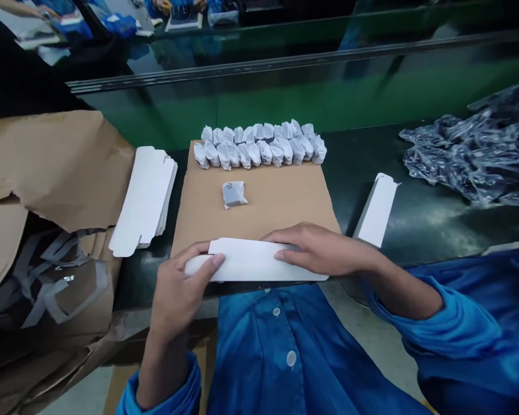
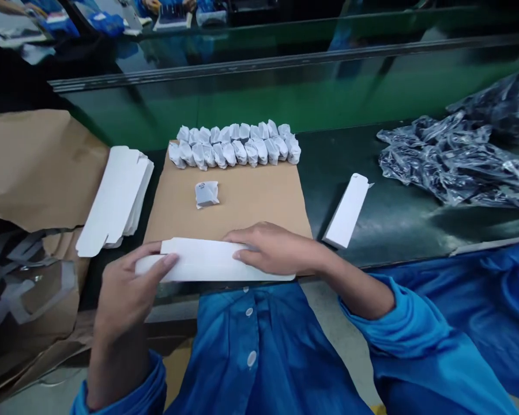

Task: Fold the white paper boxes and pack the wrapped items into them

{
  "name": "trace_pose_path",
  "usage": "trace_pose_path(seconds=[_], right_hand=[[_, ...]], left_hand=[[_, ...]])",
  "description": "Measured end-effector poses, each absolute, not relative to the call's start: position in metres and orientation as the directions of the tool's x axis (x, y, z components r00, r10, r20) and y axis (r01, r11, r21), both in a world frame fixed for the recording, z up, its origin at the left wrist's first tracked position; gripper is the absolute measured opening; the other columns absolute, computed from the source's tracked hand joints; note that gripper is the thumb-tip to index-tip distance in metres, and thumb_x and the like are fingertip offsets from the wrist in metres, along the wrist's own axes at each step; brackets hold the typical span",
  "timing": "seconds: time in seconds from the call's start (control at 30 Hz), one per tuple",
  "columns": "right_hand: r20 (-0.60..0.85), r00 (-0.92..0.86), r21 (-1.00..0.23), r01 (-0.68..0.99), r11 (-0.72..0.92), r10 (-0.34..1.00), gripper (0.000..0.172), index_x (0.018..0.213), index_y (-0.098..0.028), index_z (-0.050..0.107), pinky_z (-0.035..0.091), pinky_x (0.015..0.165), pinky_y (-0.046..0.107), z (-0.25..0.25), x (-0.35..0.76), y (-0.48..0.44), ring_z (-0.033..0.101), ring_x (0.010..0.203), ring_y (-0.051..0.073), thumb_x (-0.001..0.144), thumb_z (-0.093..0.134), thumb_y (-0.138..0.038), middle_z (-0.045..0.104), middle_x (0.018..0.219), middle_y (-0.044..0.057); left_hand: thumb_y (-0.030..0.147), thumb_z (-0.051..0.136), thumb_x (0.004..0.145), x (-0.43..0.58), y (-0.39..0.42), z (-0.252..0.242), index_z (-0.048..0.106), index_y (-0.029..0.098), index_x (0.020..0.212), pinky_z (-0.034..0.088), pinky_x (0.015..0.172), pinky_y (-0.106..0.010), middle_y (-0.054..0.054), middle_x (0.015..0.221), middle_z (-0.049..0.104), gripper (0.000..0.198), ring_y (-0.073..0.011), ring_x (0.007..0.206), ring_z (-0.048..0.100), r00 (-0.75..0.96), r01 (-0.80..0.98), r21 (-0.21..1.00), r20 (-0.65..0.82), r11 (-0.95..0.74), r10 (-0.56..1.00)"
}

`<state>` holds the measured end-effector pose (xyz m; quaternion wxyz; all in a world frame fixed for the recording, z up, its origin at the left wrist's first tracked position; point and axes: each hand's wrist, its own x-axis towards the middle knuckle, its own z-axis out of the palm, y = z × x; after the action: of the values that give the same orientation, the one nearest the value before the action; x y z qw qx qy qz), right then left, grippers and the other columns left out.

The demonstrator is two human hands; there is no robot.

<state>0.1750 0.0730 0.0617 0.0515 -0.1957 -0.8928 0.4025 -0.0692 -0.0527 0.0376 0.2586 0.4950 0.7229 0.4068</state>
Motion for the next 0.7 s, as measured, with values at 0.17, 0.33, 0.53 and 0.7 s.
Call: trace_pose_path(seconds=[0.17,0.33,0.53,0.7], right_hand=[[0.208,-0.864,-0.17,0.43,0.887,0.459,0.068,0.141,-0.005,0.047,0.051,0.084,0.05,0.048,0.168,0.045,0.062,0.104,0.036,0.089,0.064,-0.044,0.064,0.122,0.025],[0.359,-0.896,-0.027,0.27,0.962,0.261,0.053,0.13,-0.001,0.053,0.054,0.082,0.045,0.043,0.176,0.05,0.064,0.102,0.033,0.094,0.055,-0.039,0.065,0.121,0.024],[0.385,-0.898,-0.033,0.218,0.975,0.214,0.049,0.124,0.001,0.054,0.057,0.081,0.04,0.053,0.181,0.056,0.065,0.1,0.028,0.098,0.05,-0.04,0.068,0.116,0.022],[0.414,-0.894,0.171,0.26,0.95,0.17,0.04,0.12,0.004,0.057,0.058,0.074,0.039,0.048,0.178,0.051,0.067,0.093,0.028,0.098,0.05,-0.029,0.07,0.107,0.022]], left_hand=[[0.048,0.069,0.082,-0.062,-0.042,0.022,0.073,0.013,0.102,0.058,0.049,-0.027,-0.006,0.084,0.073,0.04,-0.0189,0.067,0.069,-0.278,-0.065,0.962,-0.272,0.264,0.921],[0.037,0.072,0.083,-0.076,-0.048,0.025,0.069,0.015,0.115,0.06,0.053,-0.026,-0.002,0.07,0.072,0.039,-0.0155,0.056,0.069,-0.071,-0.002,0.949,-0.315,0.316,0.946],[0.033,0.07,0.085,-0.082,-0.046,0.019,0.072,0.019,0.112,0.057,0.05,-0.021,0.0,0.071,0.074,0.03,-0.0141,0.051,0.069,-0.03,0.065,0.978,-0.199,0.2,0.98],[0.027,0.067,0.086,-0.068,-0.041,0.02,0.075,0.023,0.104,0.056,0.051,-0.019,0.001,0.085,0.077,0.02,-0.0111,0.055,0.069,-0.181,0.315,0.941,-0.071,0.126,0.981]])
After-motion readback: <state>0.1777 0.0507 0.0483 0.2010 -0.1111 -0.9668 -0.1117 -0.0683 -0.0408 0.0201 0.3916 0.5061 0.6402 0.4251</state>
